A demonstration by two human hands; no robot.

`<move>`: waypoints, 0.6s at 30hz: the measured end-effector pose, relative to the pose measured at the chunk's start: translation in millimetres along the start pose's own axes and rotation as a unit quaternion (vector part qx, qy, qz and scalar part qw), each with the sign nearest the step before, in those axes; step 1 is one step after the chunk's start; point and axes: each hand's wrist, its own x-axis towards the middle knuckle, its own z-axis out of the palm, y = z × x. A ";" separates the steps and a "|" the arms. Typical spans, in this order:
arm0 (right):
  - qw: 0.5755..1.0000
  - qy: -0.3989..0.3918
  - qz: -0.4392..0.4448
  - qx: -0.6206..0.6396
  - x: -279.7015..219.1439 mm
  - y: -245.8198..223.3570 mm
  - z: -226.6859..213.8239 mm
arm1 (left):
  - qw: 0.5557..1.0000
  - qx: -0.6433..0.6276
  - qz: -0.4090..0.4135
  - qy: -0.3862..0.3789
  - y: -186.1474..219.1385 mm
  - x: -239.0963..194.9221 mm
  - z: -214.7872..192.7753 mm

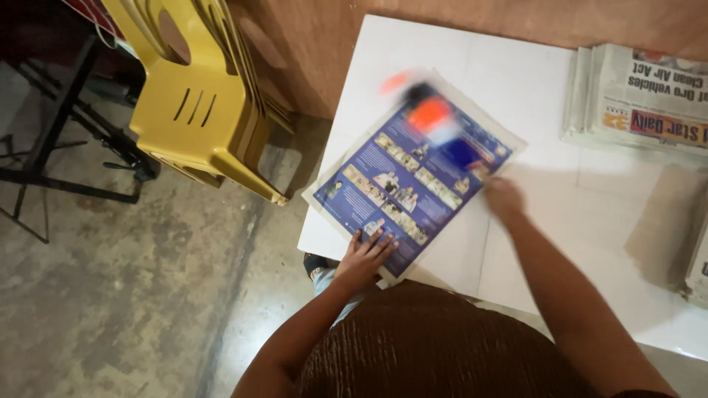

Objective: The person dusts several newspapers laid out on a white table using a colorful feather duster. They systematically wipe the front and back pages, flip through the sections, and dust each surface before stacking the cleaned newspapers on the table.

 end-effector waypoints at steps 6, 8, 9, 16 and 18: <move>0.929 0.017 0.353 0.109 -3.8 124.8 11.6 | 0.992 -0.092 0.081 0.013 -23.3 1.7 20.9; 0.902 0.167 0.362 0.167 -25.5 123.4 3.4 | 0.991 -0.084 0.094 0.044 -32.5 17.3 -7.5; 0.899 0.168 0.369 0.166 -44.4 116.9 -2.7 | 0.990 -0.087 0.101 0.042 -42.7 43.8 -29.8; 0.813 0.277 0.371 0.355 -115.9 13.6 -95.0 | 0.964 0.061 0.221 0.137 -40.8 242.4 -186.9; 0.777 0.274 0.406 0.396 -123.4 0.2 -100.2 | 0.945 0.099 0.246 0.191 -28.8 293.3 -166.7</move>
